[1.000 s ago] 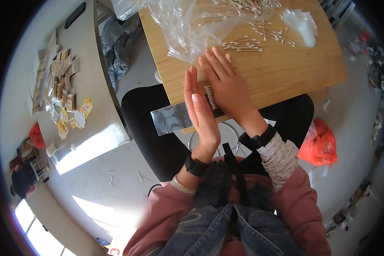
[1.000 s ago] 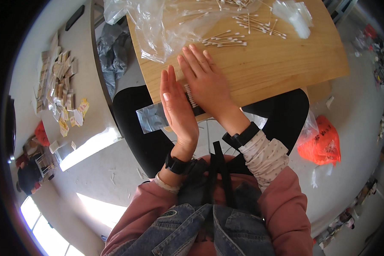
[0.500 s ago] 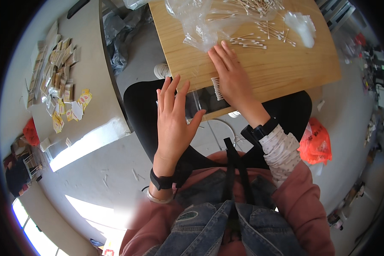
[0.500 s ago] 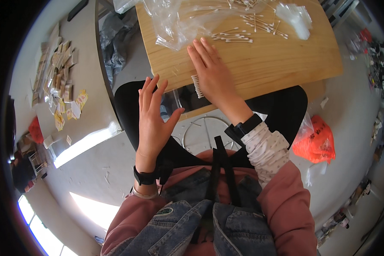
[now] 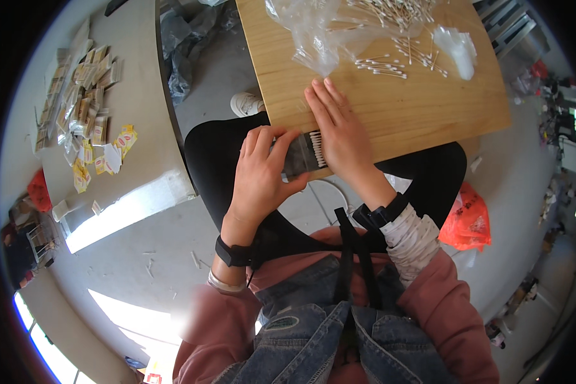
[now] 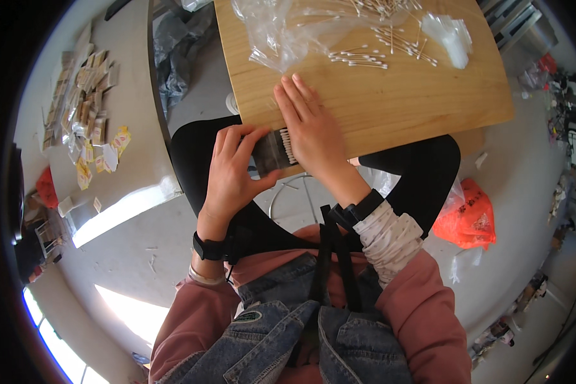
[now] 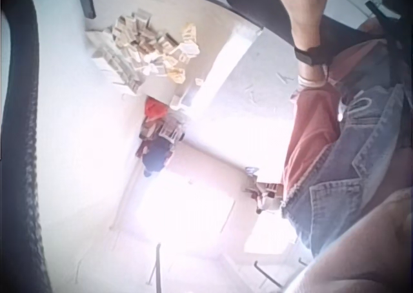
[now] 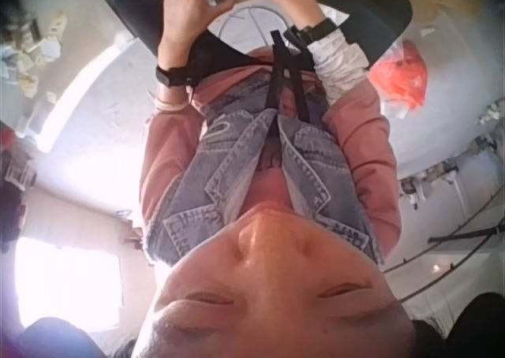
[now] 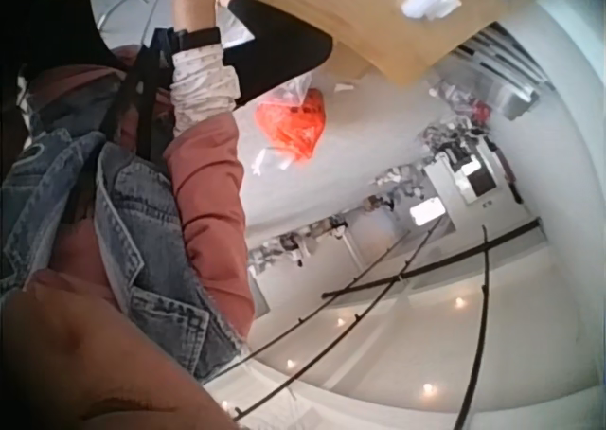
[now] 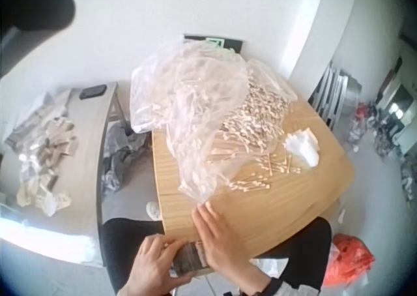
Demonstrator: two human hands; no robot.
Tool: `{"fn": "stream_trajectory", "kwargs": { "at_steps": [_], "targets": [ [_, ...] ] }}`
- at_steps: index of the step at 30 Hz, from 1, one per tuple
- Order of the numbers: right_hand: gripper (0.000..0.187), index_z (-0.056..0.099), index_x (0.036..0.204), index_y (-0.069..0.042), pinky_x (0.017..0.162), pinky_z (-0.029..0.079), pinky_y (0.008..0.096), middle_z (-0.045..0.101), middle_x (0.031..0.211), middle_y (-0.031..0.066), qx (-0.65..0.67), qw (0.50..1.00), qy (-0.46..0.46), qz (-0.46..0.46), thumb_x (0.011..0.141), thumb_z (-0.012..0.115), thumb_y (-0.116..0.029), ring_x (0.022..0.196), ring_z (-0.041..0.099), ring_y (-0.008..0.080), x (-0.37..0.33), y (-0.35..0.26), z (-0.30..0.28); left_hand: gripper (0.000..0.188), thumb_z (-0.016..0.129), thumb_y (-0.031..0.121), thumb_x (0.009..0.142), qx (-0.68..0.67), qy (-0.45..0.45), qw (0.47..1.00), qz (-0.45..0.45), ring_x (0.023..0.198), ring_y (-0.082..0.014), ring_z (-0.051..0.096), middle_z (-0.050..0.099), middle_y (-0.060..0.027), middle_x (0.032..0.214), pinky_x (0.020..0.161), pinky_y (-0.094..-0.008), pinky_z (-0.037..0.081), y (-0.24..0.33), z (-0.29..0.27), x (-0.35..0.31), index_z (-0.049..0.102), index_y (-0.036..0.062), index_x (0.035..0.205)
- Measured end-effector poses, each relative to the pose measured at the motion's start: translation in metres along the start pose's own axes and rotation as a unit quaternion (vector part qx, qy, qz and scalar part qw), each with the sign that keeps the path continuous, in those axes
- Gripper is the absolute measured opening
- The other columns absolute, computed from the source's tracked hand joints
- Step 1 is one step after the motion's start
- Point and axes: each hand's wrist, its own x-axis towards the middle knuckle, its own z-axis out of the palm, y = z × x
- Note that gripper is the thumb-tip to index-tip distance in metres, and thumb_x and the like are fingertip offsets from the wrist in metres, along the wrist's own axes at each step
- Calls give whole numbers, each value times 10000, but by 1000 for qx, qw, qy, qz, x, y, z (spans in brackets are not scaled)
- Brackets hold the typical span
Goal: Packaging cotton swabs into plastic sleeves and organizing them.
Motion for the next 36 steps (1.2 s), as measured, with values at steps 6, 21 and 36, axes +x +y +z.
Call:
{"fn": "stream_trajectory", "kwargs": {
  "at_steps": [6,21,36],
  "targets": [
    [565,456,1467,-25,1190,322,469,440,1530,157,49,999,2,16,904,486,19,1455,363,340,7,-18,3,663,851,128,570,-23,23,999,19,1108,-342,536,570,-117,1141,935,-434,482,-5,5,-2,630,35,1188],
    [537,443,1461,4,1183,334,464,428,1534,173,38,999,-18,-6,931,487,-72,1466,348,329,4,-21,6,685,865,145,562,-34,46,998,33,1117,-342,539,571,-118,1155,924,-432,492,-10,9,-5,621,42,1194],
    [538,448,1450,7,1177,349,448,454,1512,174,29,999,-10,-26,924,515,-85,1451,369,337,14,-22,9,657,870,129,575,-36,27,998,44,1072,-344,552,579,-126,1136,924,-427,496,-10,-2,-3,649,39,1187]
  ]
}}
